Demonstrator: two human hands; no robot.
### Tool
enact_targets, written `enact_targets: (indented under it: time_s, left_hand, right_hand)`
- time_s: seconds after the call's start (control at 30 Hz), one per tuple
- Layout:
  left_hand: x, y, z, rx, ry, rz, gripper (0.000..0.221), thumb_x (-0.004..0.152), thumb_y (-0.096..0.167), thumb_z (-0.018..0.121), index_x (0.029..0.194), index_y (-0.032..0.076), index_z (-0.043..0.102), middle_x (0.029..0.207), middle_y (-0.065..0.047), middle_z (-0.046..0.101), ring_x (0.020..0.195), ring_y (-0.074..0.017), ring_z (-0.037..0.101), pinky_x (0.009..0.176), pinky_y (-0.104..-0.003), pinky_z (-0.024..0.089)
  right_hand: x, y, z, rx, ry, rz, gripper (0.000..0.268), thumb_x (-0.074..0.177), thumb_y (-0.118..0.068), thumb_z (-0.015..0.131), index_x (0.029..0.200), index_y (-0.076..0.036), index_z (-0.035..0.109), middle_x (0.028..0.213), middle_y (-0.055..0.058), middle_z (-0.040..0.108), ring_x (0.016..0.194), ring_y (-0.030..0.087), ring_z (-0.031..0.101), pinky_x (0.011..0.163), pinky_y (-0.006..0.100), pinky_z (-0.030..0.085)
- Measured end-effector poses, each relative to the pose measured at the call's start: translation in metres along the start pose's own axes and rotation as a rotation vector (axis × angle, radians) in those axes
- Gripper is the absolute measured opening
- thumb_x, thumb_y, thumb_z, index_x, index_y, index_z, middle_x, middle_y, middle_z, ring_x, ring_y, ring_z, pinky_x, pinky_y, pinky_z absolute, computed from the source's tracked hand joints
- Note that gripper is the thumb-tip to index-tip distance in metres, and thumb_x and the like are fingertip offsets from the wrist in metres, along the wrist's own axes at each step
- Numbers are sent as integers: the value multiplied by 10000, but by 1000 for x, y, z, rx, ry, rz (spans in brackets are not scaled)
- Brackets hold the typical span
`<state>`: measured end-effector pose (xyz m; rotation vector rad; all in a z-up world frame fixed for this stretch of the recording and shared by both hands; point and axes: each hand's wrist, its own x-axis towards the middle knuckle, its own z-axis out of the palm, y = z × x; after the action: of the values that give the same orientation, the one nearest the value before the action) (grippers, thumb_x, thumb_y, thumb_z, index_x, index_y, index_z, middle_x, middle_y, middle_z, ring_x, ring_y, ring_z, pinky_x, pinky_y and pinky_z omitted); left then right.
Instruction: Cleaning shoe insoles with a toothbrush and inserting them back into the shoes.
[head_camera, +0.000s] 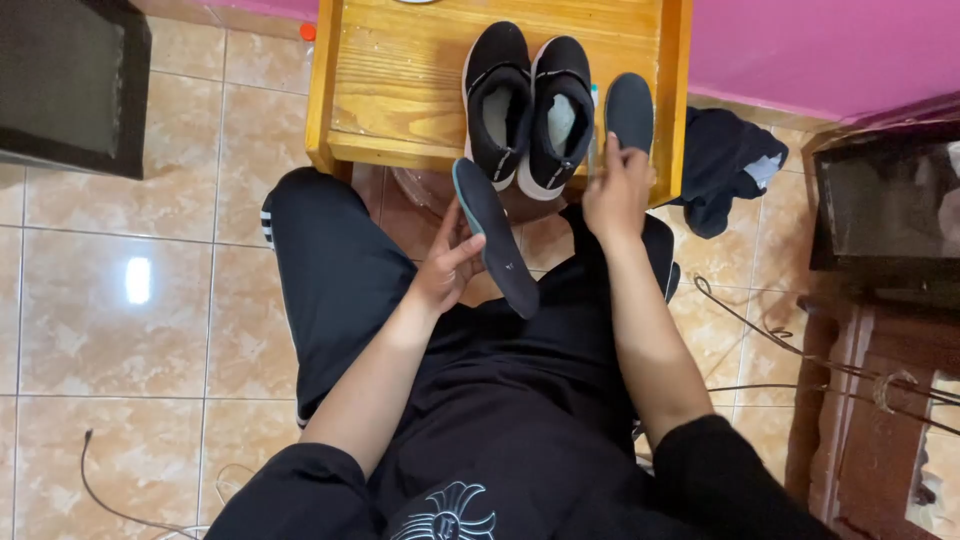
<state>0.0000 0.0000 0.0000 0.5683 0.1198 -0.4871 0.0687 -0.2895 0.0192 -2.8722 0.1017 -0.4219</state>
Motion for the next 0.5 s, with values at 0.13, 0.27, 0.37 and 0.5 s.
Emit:
enact_targets:
  time_s: [0.13, 0.27, 0.37, 0.5]
  left_hand:
    - [5, -11, -8, -47, -68, -11, 842, 930, -6, 700, 1623, 271, 311, 1435, -154, 602, 1122, -376, 715, 886, -548, 637]
    - [8, -3, -2, -186, -160, -8, 744, 934, -5, 645, 1576, 247, 366, 1412, -191, 604, 1105, -428, 710, 882, -601, 627]
    - [0, 13, 22, -180, -168, -47, 676, 951, 26, 648, 1545, 228, 398, 1383, -158, 623, 1117, -385, 711, 891, -570, 633]
    - [11, 15, 17, 11, -166, -105, 630, 987, 39, 656, 1529, 233, 400, 1373, -95, 631, 1138, -336, 705, 936, -549, 614]
  right_hand:
    - [-45, -57, -75, 381, -22, 1, 521, 1003, -51, 613, 1517, -49, 524, 1134, 232, 553, 1070, 487, 562, 947, 524, 477]
    - [-99, -116, -109, 680, -373, -106, 963, 787, -356, 865, 1582, -94, 389, 1422, 218, 531, 1318, 429, 523, 1121, 514, 430]
    - [-113, -112, -106, 622, -443, -71, 1056, 760, -263, 897, 1628, -135, 311, 1392, 212, 546, 1285, 431, 561, 1084, 517, 470]
    - [-100, -98, -123, 632, -490, 33, 1132, 719, -281, 925, 1645, -134, 290, 1356, 279, 586, 1295, 483, 561, 1091, 551, 459]
